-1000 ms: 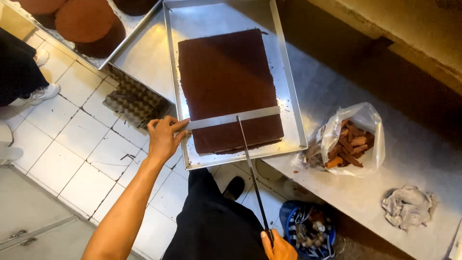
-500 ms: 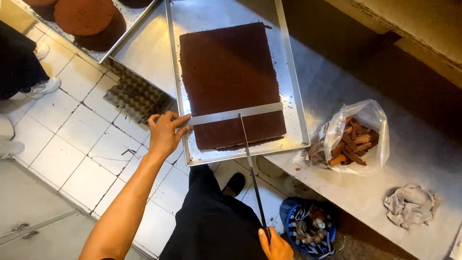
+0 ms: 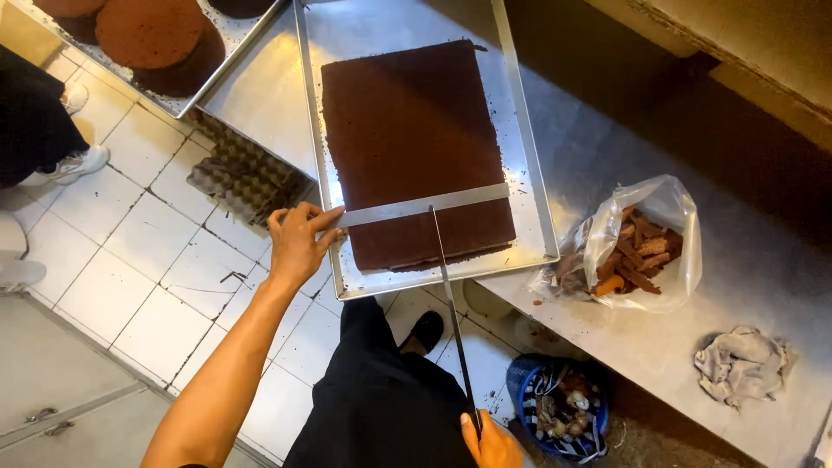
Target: Slicing a chocolate sheet cake into equal rectangular sections using a long knife and a metal ruler.
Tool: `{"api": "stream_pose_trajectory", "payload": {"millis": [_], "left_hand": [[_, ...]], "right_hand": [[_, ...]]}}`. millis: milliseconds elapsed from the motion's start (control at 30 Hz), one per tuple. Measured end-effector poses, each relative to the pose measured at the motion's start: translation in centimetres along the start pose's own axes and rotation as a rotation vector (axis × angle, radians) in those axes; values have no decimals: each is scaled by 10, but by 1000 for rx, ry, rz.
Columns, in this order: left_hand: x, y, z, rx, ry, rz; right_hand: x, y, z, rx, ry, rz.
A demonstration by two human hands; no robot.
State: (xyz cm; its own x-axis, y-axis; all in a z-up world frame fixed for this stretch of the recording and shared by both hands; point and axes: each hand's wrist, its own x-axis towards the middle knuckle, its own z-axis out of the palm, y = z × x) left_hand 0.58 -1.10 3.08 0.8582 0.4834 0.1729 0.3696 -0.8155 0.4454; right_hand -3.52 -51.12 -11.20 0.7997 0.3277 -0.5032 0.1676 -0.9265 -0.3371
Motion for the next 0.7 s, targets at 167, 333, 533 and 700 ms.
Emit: {"api": "stream_pose_trajectory", "payload": {"millis": [167,333,533,700], "left_hand": [[1,-3,2,-82,8,-43],[3,-23,7,-114,77,-32],[-17,-51,-41,-183,200,-119],[-69,-66,-87,-421,79,-179]], "right_hand": [[-3,-12,-6,86,53,-7],[5,-3,0,-18,-30,90],[-2,-12,-7,-37,5,116],[-9,-30,-27,0,60,69]]}}
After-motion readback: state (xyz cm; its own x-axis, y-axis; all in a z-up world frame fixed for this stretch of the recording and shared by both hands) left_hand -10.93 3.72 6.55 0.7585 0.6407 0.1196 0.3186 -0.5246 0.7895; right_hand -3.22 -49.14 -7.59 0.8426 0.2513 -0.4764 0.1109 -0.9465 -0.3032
